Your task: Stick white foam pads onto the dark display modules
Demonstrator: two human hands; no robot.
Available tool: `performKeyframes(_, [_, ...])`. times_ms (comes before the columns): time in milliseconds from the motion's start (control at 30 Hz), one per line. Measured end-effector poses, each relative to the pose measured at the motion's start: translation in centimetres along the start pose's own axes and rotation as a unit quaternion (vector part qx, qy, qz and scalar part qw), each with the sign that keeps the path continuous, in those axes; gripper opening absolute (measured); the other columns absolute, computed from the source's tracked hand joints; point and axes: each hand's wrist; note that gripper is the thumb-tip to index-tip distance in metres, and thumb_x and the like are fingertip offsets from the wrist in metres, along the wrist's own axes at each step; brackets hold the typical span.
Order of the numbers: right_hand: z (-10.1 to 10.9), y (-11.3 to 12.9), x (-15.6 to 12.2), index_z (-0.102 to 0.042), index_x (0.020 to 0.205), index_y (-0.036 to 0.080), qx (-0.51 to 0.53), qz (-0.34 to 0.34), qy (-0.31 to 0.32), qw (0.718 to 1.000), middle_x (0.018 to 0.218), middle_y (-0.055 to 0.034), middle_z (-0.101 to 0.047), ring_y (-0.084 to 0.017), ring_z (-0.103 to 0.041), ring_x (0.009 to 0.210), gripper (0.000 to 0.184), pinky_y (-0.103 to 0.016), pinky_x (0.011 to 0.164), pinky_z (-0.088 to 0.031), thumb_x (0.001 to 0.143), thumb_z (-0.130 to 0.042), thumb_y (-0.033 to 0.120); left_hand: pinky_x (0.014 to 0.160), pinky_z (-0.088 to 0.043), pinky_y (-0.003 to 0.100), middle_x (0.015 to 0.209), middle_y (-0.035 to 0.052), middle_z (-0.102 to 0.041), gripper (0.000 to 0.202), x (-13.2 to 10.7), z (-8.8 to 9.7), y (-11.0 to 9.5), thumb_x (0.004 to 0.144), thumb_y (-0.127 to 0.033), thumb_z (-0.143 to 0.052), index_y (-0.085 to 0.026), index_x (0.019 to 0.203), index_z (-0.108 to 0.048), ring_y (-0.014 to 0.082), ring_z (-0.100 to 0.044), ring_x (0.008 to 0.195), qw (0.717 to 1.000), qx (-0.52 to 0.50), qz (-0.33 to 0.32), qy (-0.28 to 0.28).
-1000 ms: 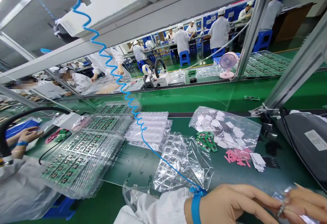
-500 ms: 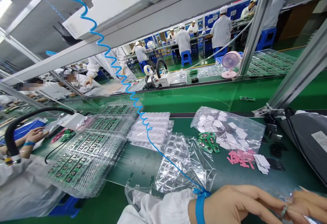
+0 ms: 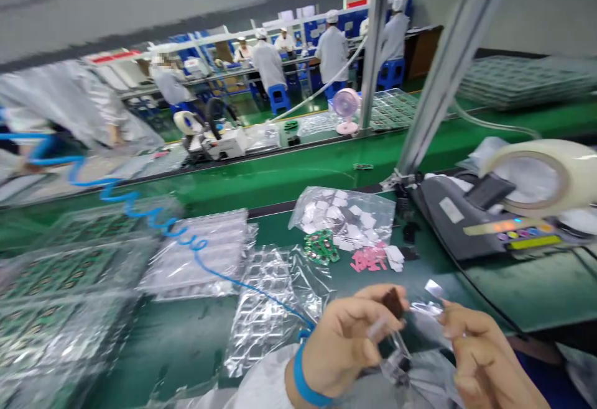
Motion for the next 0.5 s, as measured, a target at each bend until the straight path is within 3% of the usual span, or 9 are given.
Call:
performKeyframes(133, [-0.4, -4.6, -1.4, -0.052, 0.072, 0.021, -0.127, -0.075, 0.07, 0.987, 0.08, -0.0059, -0.051, -0.02, -0.051, 0.074, 0.023, -0.032, 0.064, -0.045, 0.088, -0.039, 0.031, 0.098, -0.037, 0.038, 0.12, 0.0094, -0.052, 0.03, 0.0, 0.0, -0.8, 0.055, -0.035, -0.079, -0.017, 0.079, -0.072, 0.0242, -0.05, 0.11, 0.999, -0.027, 0.028, 0.011])
performKeyframes(200, [-1.1, -7.0, -1.9, -0.053, 0.067, 0.02, -0.181, -0.109, 0.062, 0.975, 0.071, -0.0063, -0.049, -0.021, -0.048, 0.067, 0.024, -0.035, 0.06, -0.043, 0.087, -0.041, 0.027, 0.098, -0.037, 0.038, 0.12, 0.0092, -0.053, 0.03, 0.0, -0.1, -1.0, 0.055, -0.033, -0.079, -0.017, 0.08, -0.072, 0.024, -0.051, 0.11, 0.998, -0.049, 0.039, 0.032])
performKeyframes(267, [-1.3, -7.8, -1.8, -0.055, 0.07, 0.019, -0.2, -0.126, 0.055, 0.97, 0.074, -0.0075, -0.05, -0.023, -0.047, 0.069, 0.021, -0.039, 0.062, -0.042, 0.085, -0.044, 0.027, 0.098, -0.037, 0.039, 0.12, 0.0096, -0.053, 0.03, -0.1, -0.2, -0.9, 0.057, -0.032, -0.078, -0.016, 0.082, -0.071, 0.0243, -0.051, 0.11, 0.994, -0.079, 0.053, 0.052])
performKeyframes(367, [-0.2, -5.4, -0.2, -0.054, 0.09, 0.022, -0.142, -0.111, 0.059, 0.982, 0.095, -0.0085, -0.052, -0.025, -0.049, 0.091, 0.014, -0.039, 0.075, -0.044, 0.086, -0.048, 0.033, 0.098, -0.038, 0.041, 0.12, 0.0112, -0.055, 0.027, 0.0, -0.3, -0.7, 0.065, -0.033, -0.073, -0.013, 0.083, -0.07, 0.0256, -0.051, 0.111, 0.986, -0.129, 0.083, 0.072])
performKeyframes(433, [1.0, -2.7, 1.4, -0.048, 0.102, 0.024, -0.023, -0.064, 0.057, 0.996, 0.106, -0.0078, -0.051, -0.023, -0.048, 0.102, 0.02, -0.036, 0.082, -0.043, 0.088, -0.046, 0.038, 0.098, -0.037, 0.043, 0.12, 0.0122, -0.056, 0.026, 0.0, -0.3, -0.6, 0.068, -0.033, -0.07, -0.013, 0.085, -0.069, 0.0266, -0.05, 0.112, 0.981, -0.149, 0.099, 0.076])
performKeyframes(500, [2.0, -0.2, 3.0, -0.043, 0.113, 0.025, 0.039, -0.004, 0.095, 0.995, 0.109, -0.0068, -0.052, -0.022, -0.048, 0.106, 0.034, -0.036, 0.088, -0.04, 0.087, -0.045, 0.047, 0.097, -0.038, 0.043, 0.119, 0.0128, -0.057, 0.027, 0.0, -0.4, -0.6, 0.069, -0.033, -0.069, -0.013, 0.086, -0.069, 0.027, -0.051, 0.111, 0.978, -0.161, 0.106, 0.081])
Point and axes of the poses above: each hand's wrist, its own x-axis towards the middle knuckle, its own z-axis out of the back of the hand, y = z × x
